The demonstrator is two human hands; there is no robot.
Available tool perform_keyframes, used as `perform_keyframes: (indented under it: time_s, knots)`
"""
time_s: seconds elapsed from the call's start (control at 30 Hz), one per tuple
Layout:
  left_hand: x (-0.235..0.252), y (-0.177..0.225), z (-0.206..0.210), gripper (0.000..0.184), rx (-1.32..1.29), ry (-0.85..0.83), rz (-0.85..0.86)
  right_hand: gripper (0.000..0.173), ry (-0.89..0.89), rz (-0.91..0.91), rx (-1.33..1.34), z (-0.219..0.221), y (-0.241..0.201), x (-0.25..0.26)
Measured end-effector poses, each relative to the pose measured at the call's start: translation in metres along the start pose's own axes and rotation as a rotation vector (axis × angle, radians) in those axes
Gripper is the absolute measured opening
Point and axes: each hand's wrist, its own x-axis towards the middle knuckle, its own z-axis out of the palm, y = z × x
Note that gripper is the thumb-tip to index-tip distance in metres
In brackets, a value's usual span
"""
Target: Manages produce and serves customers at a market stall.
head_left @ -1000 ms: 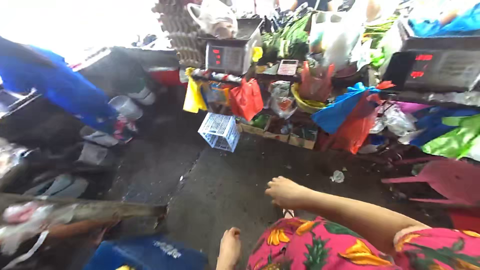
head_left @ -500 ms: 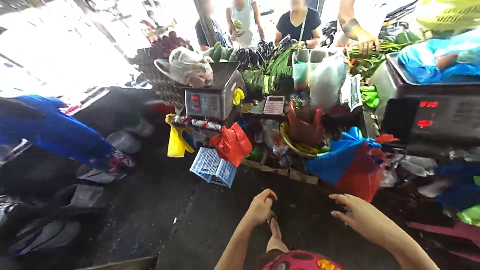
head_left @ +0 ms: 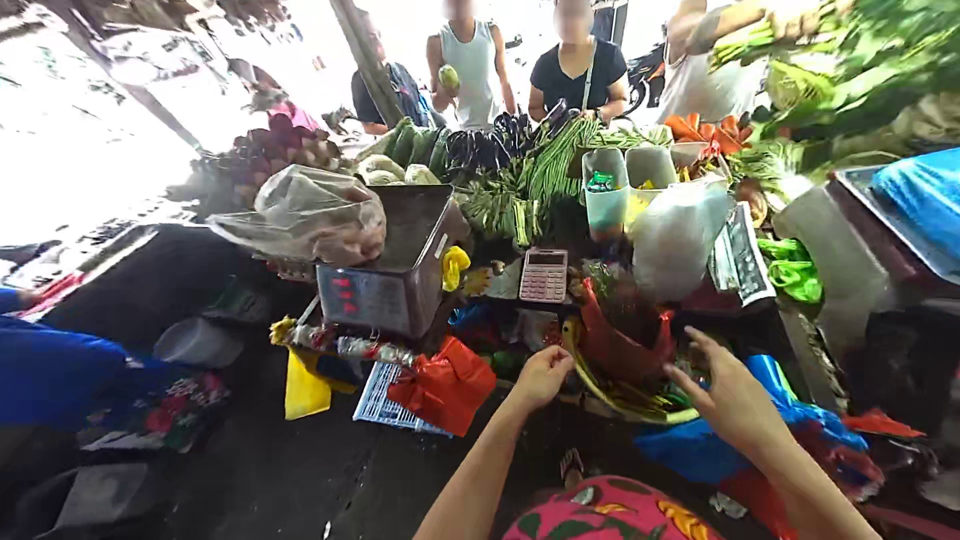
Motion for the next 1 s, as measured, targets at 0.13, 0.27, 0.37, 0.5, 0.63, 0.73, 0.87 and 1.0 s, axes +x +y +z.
perform_keyframes:
  time_s: [0.13, 0.27, 0.37, 0.5, 0.63, 0.73, 0.87, 1.0]
  knots:
    - [0.064, 0.018, 0.005, 0.064, 0.024, 0.069, -0.041, 0.092, 0.06, 0.085, 0.134, 0.023, 0.0, 0.048]
    - [0.116, 0.031, 0.029, 0.062, 0.011, 0.076, -0.032, 0.056, 0.183, -0.097, 0.294, 0.025, 0.001, 0.073]
    - [0.116, 0.058, 0.03, 0.032, -0.159, 0.101, 0.128, 0.047, 0.201, -0.12, 0.503, -0.005, -0.006, 0.085]
    - [0.092, 0.082, 0.012, 0.026, -0.229, 0.11, 0.398, 0.037, 0.215, -0.089, 0.58, -0.02, 0.005, 0.098]
    - [0.056, 0.074, -0.017, 0.035, -0.092, 0.124, 0.479, 0.037, 0.167, -0.143, 0.143, -0.019, -0.005, 0.102]
    - [0.017, 0.062, -0.063, 0.039, 0.041, 0.478, 0.49, 0.044, 0.237, -0.356, 0.007, -0.01, -0.035, 0.107]
    - [-0.053, 0.044, -0.172, 0.044, 0.257, 1.199, 0.332, 0.04, 0.189, -0.595, 0.085, 0.005, -0.105, 0.118]
    - [-0.107, 0.027, -0.312, 0.093, 0.279, 1.48, 0.04, 0.044, 0.043, -0.787, 0.174, 0.03, -0.205, 0.143]
